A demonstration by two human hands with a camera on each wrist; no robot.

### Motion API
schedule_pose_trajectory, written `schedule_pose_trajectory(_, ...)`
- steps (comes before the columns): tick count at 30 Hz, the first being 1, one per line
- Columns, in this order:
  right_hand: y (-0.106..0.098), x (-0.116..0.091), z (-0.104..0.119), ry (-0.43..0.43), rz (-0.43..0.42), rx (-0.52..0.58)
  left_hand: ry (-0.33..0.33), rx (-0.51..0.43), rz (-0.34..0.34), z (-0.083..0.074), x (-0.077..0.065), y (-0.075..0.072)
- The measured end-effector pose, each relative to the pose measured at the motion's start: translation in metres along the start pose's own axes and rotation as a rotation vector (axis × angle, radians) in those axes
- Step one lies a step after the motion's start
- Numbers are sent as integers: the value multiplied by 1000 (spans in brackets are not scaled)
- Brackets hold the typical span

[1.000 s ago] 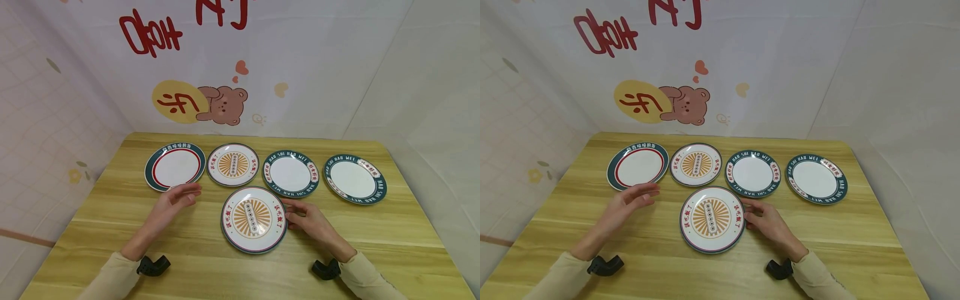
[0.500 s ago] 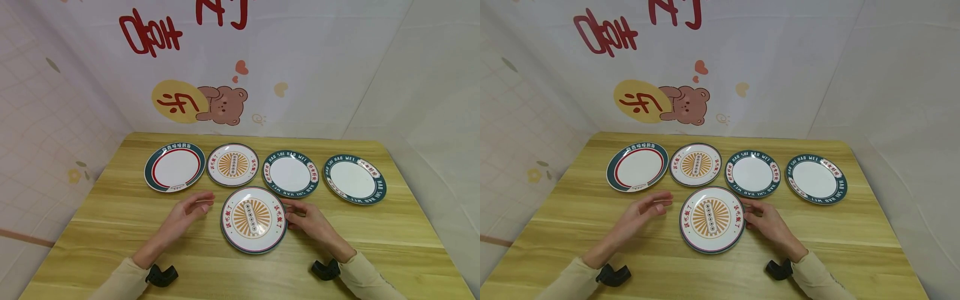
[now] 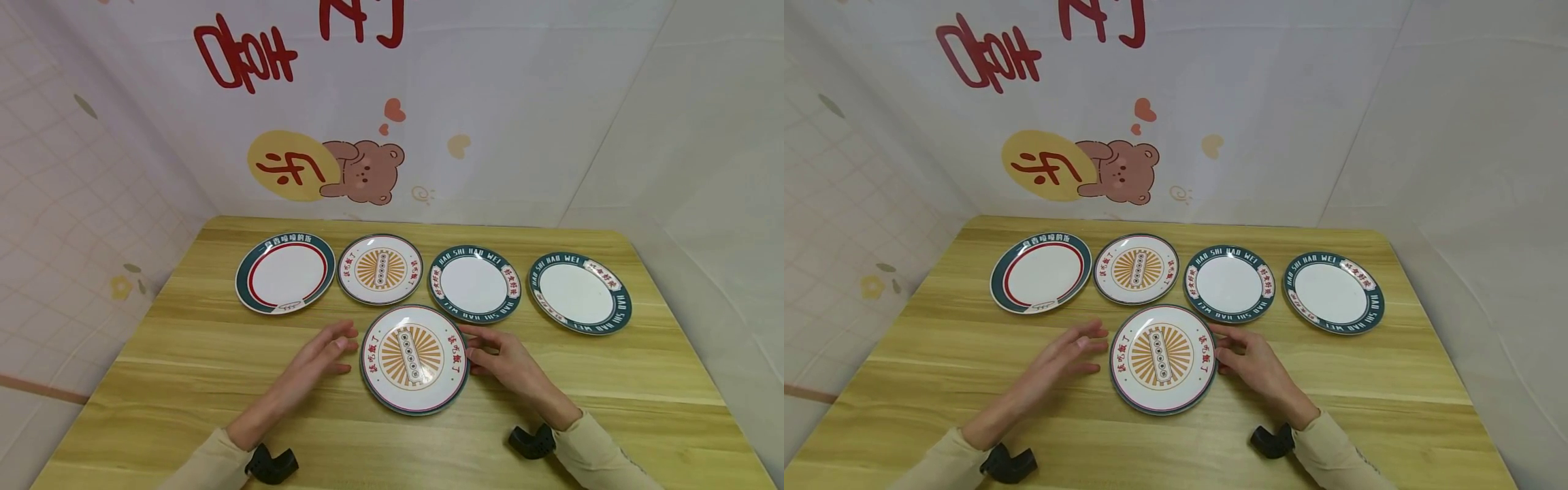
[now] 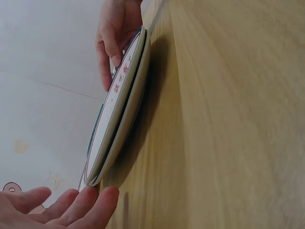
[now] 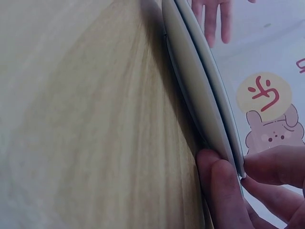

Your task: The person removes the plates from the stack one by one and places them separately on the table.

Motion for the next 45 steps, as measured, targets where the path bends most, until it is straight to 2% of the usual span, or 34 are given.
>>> schedule_pose_trajectory(7,-1,0,-2,1,-4,-17,-106,-107,23,7,-3,6)
schedule_pose_trajectory(18,0,0,-3,9,2,2,-215,-218,-25,15,-1,12)
schedule_pose_trajectory(29,0,1,-3,43,-13,11,-232,-288,-18,17,1,13)
schedule_pose_trajectory(33,0,1,-3,49,-16,19,-233,-311,-39,18,2,15)
schedule_pose_trajectory(38,0,0,-2,53,-20,27,-241,-318,-64,19,4,16)
schedule_pose_trajectory(45,1,1,-3,59,-20,23,-259,-317,-54,20,5,15)
Point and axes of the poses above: each hand's wrist, its own x-axis towards the middle knuckle, its own y-axis out of the palm, z = x × y, the point moved 3 cm from there along x, towards the middle knuckle, and after that the axes turned 11 degrees about -z, right-handed, at the moved point
